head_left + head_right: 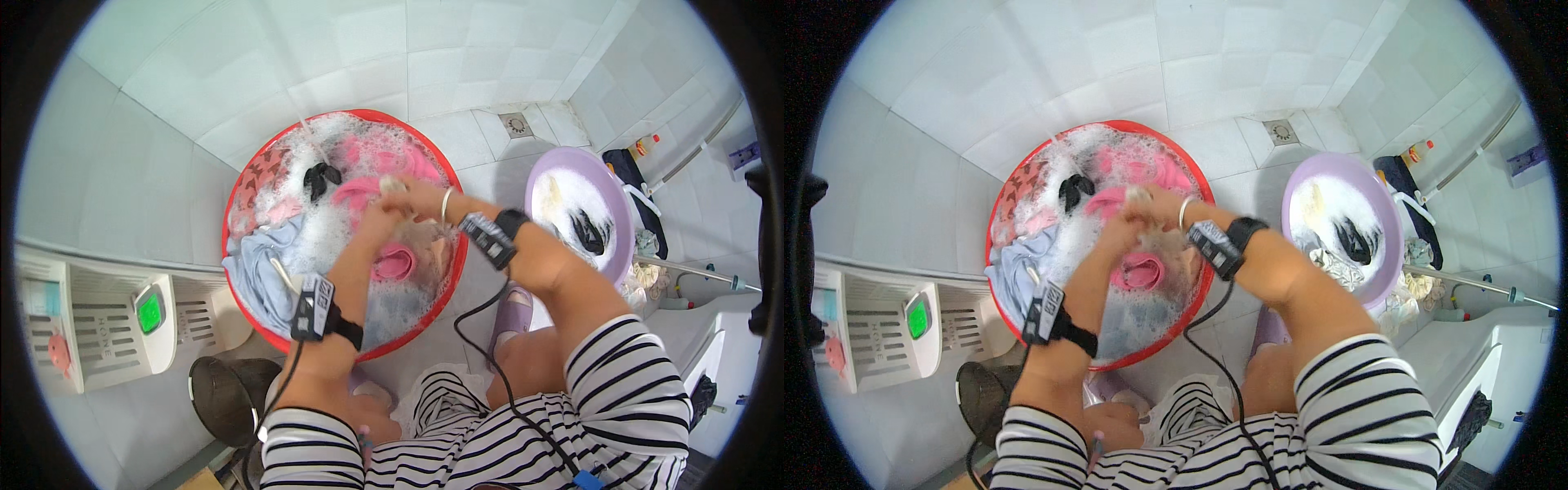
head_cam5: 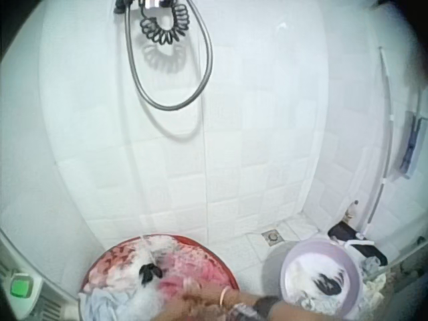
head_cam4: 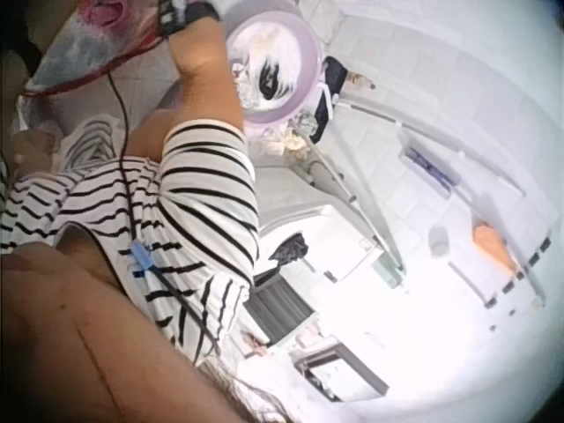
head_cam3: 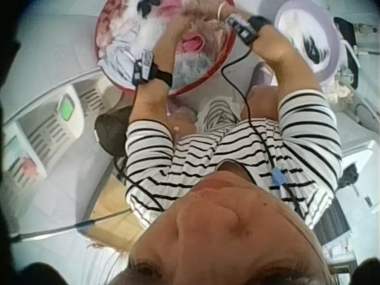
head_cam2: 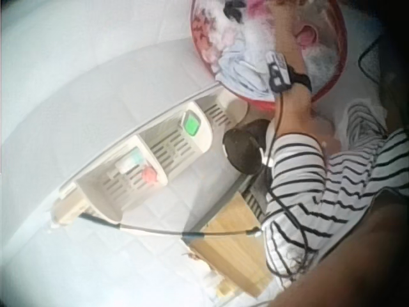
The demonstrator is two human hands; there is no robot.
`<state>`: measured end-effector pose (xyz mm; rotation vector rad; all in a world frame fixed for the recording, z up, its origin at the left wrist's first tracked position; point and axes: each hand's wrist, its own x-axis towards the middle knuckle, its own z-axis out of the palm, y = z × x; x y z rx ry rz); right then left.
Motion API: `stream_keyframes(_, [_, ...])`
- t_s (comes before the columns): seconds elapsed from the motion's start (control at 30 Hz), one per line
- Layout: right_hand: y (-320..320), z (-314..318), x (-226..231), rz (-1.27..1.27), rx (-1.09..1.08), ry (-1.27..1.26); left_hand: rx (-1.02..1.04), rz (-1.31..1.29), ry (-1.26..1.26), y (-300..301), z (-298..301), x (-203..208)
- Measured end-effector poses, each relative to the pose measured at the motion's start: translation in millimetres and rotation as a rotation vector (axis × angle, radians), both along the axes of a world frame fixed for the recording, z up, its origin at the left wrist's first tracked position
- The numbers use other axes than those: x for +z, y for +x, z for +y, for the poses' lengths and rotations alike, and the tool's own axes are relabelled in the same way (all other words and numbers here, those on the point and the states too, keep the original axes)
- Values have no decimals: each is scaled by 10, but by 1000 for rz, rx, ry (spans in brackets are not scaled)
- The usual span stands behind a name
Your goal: The person hand-washes clothes in two basins filled with soapy water. They scrub and rinse several garments, including a black item, a pink item, and a light-colored item, then place them on the toilet tank.
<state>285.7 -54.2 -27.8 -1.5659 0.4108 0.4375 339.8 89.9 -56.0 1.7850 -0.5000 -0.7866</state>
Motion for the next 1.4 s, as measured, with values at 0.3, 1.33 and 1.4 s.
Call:
stream_keyframes(0.3, [-33, -126, -804, -173, 587, -1041, 49, 95, 432, 73, 322, -409])
stream_keyframes(1.33, [179, -306, -324, -126, -154, 263, 32, -390, -71, -172, -61, 625])
stream_keyframes(1.4, [141, -302, -412, -75, 21, 299, -29, -205, -42, -257, -42, 393])
